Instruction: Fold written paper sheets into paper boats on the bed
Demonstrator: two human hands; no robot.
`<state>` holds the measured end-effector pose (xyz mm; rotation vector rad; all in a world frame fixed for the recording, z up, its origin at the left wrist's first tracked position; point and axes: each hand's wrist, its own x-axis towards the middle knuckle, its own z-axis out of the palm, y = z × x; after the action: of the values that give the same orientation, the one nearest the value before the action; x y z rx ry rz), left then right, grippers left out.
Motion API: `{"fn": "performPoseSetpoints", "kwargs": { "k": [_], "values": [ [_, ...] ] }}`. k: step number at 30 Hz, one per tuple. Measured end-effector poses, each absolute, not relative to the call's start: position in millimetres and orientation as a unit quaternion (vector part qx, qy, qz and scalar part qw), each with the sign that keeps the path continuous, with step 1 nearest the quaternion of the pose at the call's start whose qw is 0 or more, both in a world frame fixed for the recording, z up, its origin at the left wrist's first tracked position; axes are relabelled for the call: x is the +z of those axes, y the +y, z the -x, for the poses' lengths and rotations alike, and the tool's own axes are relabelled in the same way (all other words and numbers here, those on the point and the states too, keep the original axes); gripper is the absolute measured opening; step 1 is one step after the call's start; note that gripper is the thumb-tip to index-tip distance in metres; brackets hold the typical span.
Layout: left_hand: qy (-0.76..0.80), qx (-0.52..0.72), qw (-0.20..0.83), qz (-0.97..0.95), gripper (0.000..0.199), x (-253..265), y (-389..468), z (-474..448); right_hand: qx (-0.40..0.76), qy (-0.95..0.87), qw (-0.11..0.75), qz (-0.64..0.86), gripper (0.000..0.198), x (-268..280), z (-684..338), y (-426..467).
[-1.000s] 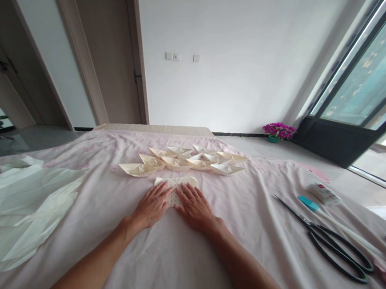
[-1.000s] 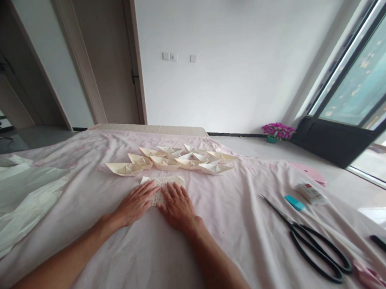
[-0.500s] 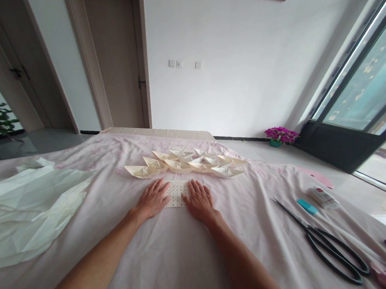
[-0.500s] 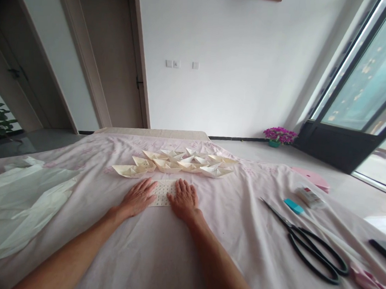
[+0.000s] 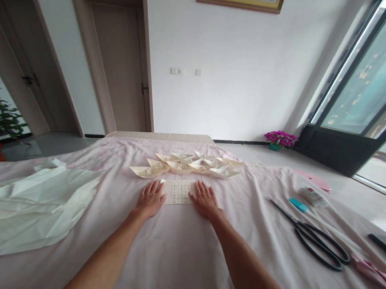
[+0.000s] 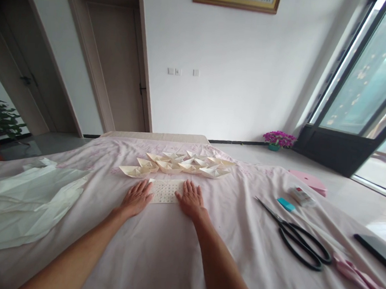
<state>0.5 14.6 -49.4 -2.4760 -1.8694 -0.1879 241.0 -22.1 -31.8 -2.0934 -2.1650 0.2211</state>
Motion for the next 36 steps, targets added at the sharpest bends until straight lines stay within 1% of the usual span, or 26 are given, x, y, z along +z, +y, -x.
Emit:
{"fn": "performPoseSetpoints", "kwargs": {
  "k": [2, 5, 7, 9, 11, 12, 13, 16, 19, 22, 25, 27, 31, 33, 34, 36],
  "values": [
    [-0.608, -0.059, 0.017, 0.791, 0.06, -49.0, 10.1, 2.5, 0.07, -0.728, 0.075, 0.677, 0.074, -29.0, -245.5, -30.9],
    [-0.614, -0.06, 0.018, 0.787, 0.06, -49.6, 4.0, 6.7, 0.054, -0.766, 0.124, 0.629, 0.075, -24.4, -248.9, -43.5],
    [-0.616, -0.064, 0.021, 0.785, 0.059, -50.5, 0.1, 9.3, 0.033, -0.792, 0.162, 0.588, 0.069, -20.6, -248.5, -50.8],
    [-0.616, -0.068, 0.026, 0.784, 0.059, -51.2, -3.7, 11.9, 0.01, -0.809, 0.179, 0.56, 0.056, -16.4, -246.3, -56.7],
    [-0.613, -0.077, 0.029, 0.786, 0.059, -51.7, -7.1, 14.1, -0.009, -0.815, 0.162, 0.557, 0.038, -12.2, -242.8, -60.6],
    [-0.61, -0.084, 0.027, 0.787, 0.06, -51.9, -8.6, 15.1, -0.016, -0.814, 0.147, 0.562, 0.032, -10.3, -240.9, -61.8],
    [-0.607, -0.094, 0.024, 0.789, 0.06, -52.0, -9.9, 16.1, -0.022, -0.811, 0.134, 0.569, 0.03, -8.6, -239.1, -62.5],
    [-0.595, -0.155, 0.009, 0.789, 0.057, -52.1, -12.5, 18.9, -0.031, -0.805, 0.113, 0.581, 0.031, -4.3, -235.5, -62.7],
    [-0.578, -0.231, 0.009, 0.782, 0.049, -51.4, -13.6, 21.7, -0.029, -0.813, 0.091, 0.574, 0.027, -0.8, -236.3, -62.1],
    [-0.575, -0.266, 0.015, 0.774, 0.037, -48.3, -15.6, 23.2, -0.013, -0.828, 0.067, 0.556, 0.023, 2.2, -240.2, -62.8],
    [-0.56, -0.294, 0.017, 0.774, 0.022, -42.2, -22.1, 22.3, 0.001, -0.826, 0.066, 0.56, 0.031, 5.1, -240.3, -65.5],
    [-0.539, -0.309, 0.013, 0.783, 0.017, -37.4, -29.1, 20.9, 0.01, -0.811, 0.081, 0.579, 0.035, 7.5, -235.0, -67.5],
    [-0.482, -0.328, -0.004, 0.812, 0.023, -31.2, -44.6, 19.6, 0.056, -0.759, 0.144, 0.632, 0.031, 14.5, -212.5, -68.0],
    [-0.441, -0.357, -0.057, 0.821, 0.024, -31.3, -50.6, 18.3, 0.094, -0.726, 0.193, 0.653, 0.03, 18.4, -199.5, -65.6],
    [-0.421, -0.38, -0.097, 0.818, 0.031, -31.9, -53.0, 16.7, 0.118, -0.711, 0.218, 0.658, 0.03, 20.2, -193.5, -63.9],
    [-0.386, -0.435, -0.186, 0.792, 0.057, -32.9, -57.5, 11.2, 0.178, -0.685, 0.269, 0.654, 0.032, 23.7, -182.9, -60.3]
  ]
}}
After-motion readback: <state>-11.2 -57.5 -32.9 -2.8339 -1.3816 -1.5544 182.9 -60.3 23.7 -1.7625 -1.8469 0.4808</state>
